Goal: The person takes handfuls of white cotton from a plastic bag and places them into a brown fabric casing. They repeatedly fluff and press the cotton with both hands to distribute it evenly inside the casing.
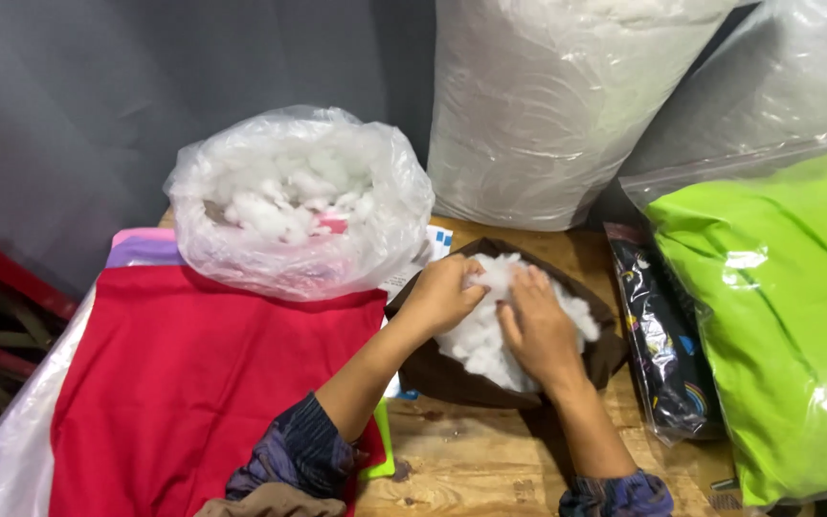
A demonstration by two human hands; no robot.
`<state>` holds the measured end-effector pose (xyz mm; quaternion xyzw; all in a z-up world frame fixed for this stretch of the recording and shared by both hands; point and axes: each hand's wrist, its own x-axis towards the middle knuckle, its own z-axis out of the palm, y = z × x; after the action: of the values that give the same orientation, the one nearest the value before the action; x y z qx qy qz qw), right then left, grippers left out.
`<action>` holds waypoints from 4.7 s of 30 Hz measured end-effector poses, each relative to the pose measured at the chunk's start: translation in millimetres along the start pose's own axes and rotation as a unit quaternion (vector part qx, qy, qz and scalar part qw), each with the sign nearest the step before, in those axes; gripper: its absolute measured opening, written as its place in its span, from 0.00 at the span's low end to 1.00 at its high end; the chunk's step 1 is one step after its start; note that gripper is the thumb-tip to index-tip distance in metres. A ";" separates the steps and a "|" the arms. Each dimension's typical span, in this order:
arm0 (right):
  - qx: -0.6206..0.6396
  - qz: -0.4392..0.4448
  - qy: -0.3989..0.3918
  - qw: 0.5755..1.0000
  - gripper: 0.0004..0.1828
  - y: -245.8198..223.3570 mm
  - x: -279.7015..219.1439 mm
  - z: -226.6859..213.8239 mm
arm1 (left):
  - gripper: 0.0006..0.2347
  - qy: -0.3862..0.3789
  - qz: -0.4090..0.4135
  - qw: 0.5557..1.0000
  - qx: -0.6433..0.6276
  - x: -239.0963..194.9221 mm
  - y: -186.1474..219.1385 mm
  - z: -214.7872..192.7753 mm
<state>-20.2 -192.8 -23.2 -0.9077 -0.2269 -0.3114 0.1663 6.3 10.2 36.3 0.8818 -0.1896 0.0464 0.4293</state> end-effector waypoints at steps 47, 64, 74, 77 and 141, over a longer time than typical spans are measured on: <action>0.186 0.047 -0.203 0.960 0.23 -42.0 81.3 -132.9 | 0.38 -0.055 -0.041 0.897 -0.436 -16.9 51.4 -23.3; 0.156 0.179 -0.148 0.960 0.09 -27.6 78.1 -125.7 | 0.10 -0.059 -0.025 0.984 -0.164 -18.5 57.4 -52.1; 0.207 0.231 -0.089 0.947 0.07 -26.9 75.9 -149.4 | 0.13 0.018 -0.080 0.972 -0.219 -10.6 39.0 -73.0; 0.222 0.227 -0.110 0.942 0.12 -32.3 76.9 -151.0 | 0.21 0.017 -0.118 0.954 -0.274 -11.4 45.2 -79.7; 0.023 0.114 -0.387 0.915 0.20 -43.9 78.8 -133.3 | 0.40 -0.254 0.033 0.941 0.221 -21.8 32.0 4.8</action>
<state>-52.7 -190.7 134.4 -0.9728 -0.1758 0.0908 0.1206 -26.2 -5.0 51.6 0.9302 -0.3068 -0.1243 0.1589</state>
